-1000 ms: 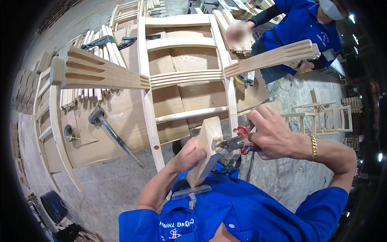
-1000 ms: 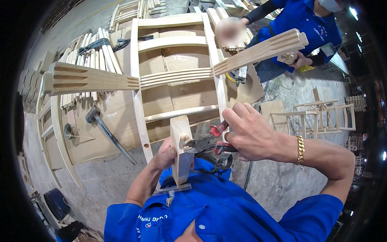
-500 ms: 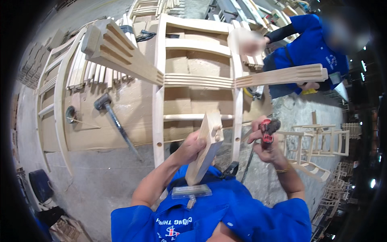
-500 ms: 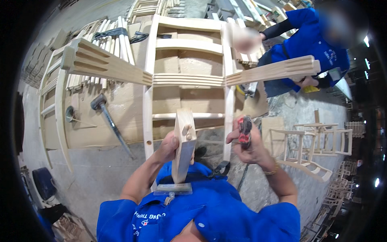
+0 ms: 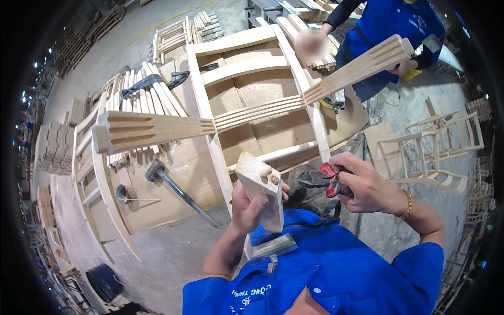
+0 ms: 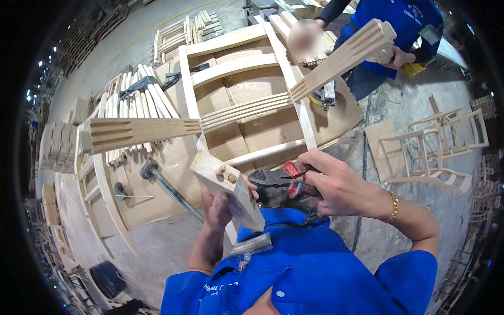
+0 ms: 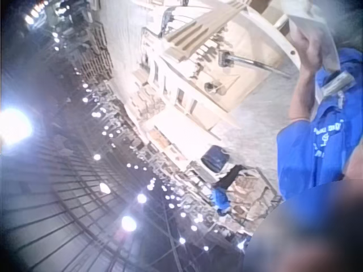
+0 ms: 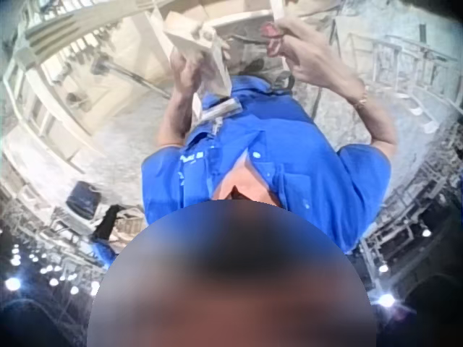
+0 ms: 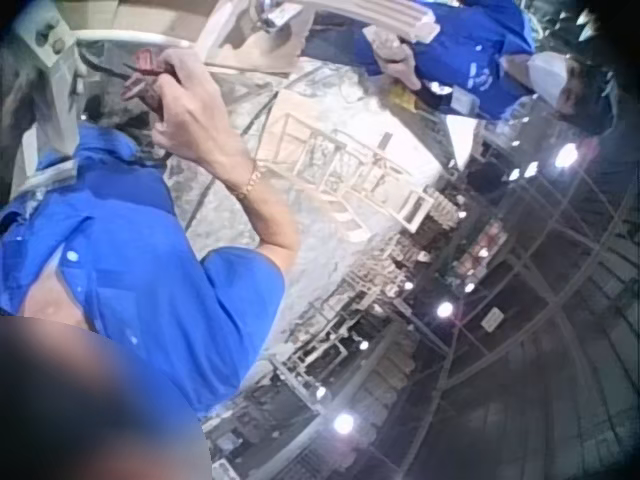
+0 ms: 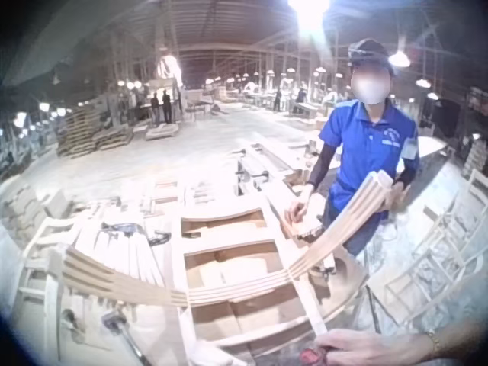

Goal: The person smooths a wooden chair frame with an orbital sander, then applies glue to dowel holes and inserts wooden dowels. They use pliers to trim protruding dowel ends and fit additional wooden pieces into the chair frame.

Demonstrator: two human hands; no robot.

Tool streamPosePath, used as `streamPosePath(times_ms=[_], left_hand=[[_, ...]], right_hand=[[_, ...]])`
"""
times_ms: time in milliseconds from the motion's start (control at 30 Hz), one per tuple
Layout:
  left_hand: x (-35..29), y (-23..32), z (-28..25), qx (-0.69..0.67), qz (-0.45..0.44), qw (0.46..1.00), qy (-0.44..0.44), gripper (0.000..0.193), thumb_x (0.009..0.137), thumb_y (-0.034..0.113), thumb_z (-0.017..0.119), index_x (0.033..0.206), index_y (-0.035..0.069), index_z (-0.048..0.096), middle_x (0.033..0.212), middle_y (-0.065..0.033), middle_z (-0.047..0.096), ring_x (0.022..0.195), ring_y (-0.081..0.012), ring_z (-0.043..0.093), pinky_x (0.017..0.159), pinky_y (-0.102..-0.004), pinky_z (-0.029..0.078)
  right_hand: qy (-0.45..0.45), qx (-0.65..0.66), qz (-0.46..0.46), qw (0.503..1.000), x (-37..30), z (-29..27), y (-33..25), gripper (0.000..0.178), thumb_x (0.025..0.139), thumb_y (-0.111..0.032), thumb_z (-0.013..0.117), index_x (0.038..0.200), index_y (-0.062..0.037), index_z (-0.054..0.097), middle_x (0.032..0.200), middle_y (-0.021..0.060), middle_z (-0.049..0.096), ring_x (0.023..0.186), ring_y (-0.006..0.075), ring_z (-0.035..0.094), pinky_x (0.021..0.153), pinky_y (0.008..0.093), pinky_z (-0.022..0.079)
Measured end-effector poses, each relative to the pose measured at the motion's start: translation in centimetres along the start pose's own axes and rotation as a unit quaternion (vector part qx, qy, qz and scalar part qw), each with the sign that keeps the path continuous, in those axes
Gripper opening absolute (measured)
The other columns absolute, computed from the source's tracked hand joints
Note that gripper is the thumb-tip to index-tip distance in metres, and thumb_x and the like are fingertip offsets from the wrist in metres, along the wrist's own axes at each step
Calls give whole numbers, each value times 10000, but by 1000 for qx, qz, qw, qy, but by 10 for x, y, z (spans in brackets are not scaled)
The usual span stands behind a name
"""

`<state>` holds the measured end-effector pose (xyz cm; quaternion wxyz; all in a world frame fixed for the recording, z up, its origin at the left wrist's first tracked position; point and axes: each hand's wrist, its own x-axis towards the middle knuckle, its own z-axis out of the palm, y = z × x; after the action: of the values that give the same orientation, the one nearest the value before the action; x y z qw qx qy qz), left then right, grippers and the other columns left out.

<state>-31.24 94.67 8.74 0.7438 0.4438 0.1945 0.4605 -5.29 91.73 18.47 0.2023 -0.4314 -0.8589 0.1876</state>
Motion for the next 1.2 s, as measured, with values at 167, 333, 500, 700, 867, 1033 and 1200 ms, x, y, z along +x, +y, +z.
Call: streamPosePath(times_ms=[167, 333, 500, 700, 867, 1033, 1200], left_hand=[[4, 3, 7, 109, 133, 985, -15, 574, 784, 308, 777, 1119, -6, 431, 957, -168, 595, 841, -226, 604, 709, -343, 513], [4, 7, 12, 128, 148, 981, -6, 528, 731, 292, 831, 1054, 42, 497, 883, -127, 582, 877, -246, 598, 716, -358, 500], [4, 12, 13, 177, 159, 971, -36, 515, 743, 266, 825, 1093, 48, 517, 963, -162, 622, 896, -268, 619, 753, -365, 508], [9, 9, 19, 193, 179, 963, -64, 520, 788, 288, 783, 1142, 57, 480, 1030, -193, 602, 949, -293, 616, 818, -398, 525], [7, 5, 28, 147, 181, 971, -43, 500, 789, 245, 788, 1148, 54, 496, 1045, -187, 607, 966, -289, 612, 820, -375, 522], [3, 4, 26, 248, 153, 955, -62, 514, 832, 289, 728, 1160, 32, 428, 1030, -184, 538, 955, -303, 580, 820, -428, 514], [4, -7, 20, 244, 163, 953, -75, 474, 772, 181, 791, 1106, -6, 512, 1004, -172, 588, 909, -266, 579, 755, -355, 471]], right_hand=[[23, -24, -37, 999, -2, -3, -5, 292, 591, 24, 676, 863, -24, 579, 1041, 101, 609, 986, 273, 570, 826, 389, 439], [8, -18, -8, 1000, -5, -7, -13, 232, 637, 35, 641, 865, 9, 610, 1148, 130, 550, 1134, 307, 498, 871, 404, 431], [-9, -49, 14, 999, -7, -16, -20, 195, 677, 19, 628, 870, 43, 635, 1258, 170, 461, 1248, 365, 416, 926, 434, 421], [-13, -93, 24, 995, -14, -20, -30, 232, 712, -19, 615, 933, 52, 621, 1296, 200, 431, 1292, 413, 376, 920, 475, 421], [-17, -129, 32, 991, -18, -19, -32, 257, 733, -39, 597, 964, 74, 599, 1355, 254, 385, 1341, 468, 311, 950, 514, 409], [-74, -162, 51, 983, -21, -23, -36, 277, 733, -65, 614, 964, 84, 579, 1361, 308, 358, 1349, 493, 288, 947, 606, 400], [-160, -187, 60, 967, -27, -24, -41, 280, 717, -88, 640, 917, 93, 565, 1257, 352, 387, 1305, 480, 333, 905, 675, 393]])
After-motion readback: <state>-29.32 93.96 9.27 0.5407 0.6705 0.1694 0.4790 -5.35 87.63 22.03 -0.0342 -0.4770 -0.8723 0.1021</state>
